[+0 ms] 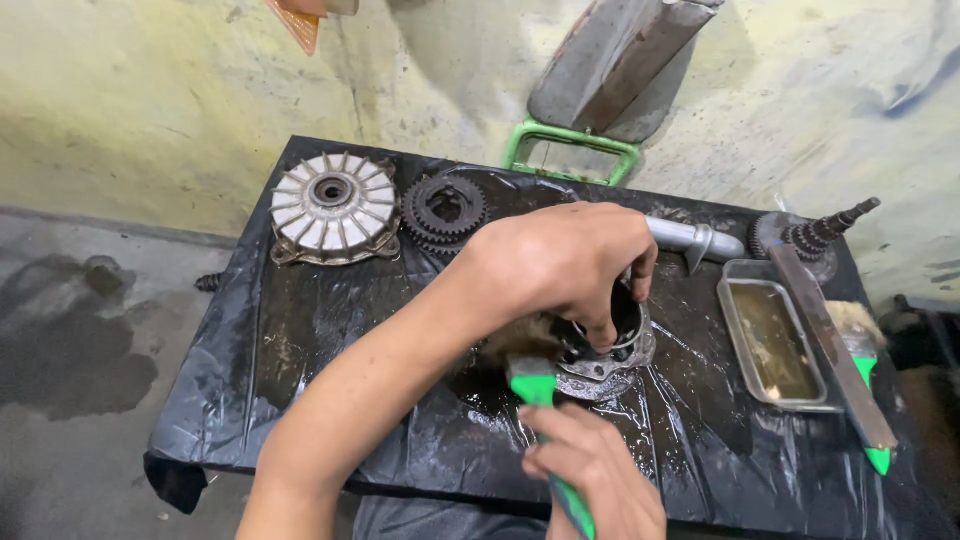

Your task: Cleaning motorcycle engine components using a brush and degreaser

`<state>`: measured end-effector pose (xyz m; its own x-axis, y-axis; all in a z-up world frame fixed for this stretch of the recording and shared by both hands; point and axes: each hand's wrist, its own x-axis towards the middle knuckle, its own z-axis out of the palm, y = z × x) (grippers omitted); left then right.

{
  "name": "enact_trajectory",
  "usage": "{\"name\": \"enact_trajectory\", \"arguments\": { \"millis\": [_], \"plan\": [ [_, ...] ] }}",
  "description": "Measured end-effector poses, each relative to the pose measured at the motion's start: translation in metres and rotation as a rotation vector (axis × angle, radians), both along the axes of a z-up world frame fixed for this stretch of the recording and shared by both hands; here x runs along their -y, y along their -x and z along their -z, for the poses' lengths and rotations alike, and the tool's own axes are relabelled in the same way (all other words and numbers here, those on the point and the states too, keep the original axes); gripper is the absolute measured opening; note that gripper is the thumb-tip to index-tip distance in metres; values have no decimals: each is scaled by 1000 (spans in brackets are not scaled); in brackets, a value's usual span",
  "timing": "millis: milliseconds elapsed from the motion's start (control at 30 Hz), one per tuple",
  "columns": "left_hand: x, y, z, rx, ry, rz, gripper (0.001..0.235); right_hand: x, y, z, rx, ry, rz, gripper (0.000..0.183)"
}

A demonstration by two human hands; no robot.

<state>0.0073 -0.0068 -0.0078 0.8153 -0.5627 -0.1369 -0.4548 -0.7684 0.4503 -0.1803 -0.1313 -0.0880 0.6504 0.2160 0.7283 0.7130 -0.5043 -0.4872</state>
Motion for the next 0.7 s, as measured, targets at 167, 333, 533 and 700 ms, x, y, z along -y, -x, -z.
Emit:
{"name": "enact_trajectory", "arguments": {
  "millis": [167,333,533,700],
  "plan": [
    [-1,-1,5,31,22,12,65,11,-34,5,45,120,-301,26],
    [-1,-2,2,12,26,-11,67,65,-7,34,-34,198,-245,42],
    [0,-2,2,12,-22,6,67,103,-3,32,117,672,-398,23],
    [-1,1,-3,-9,13,13,60,37,-38,17,95,297,-428,32]
  ]
}}
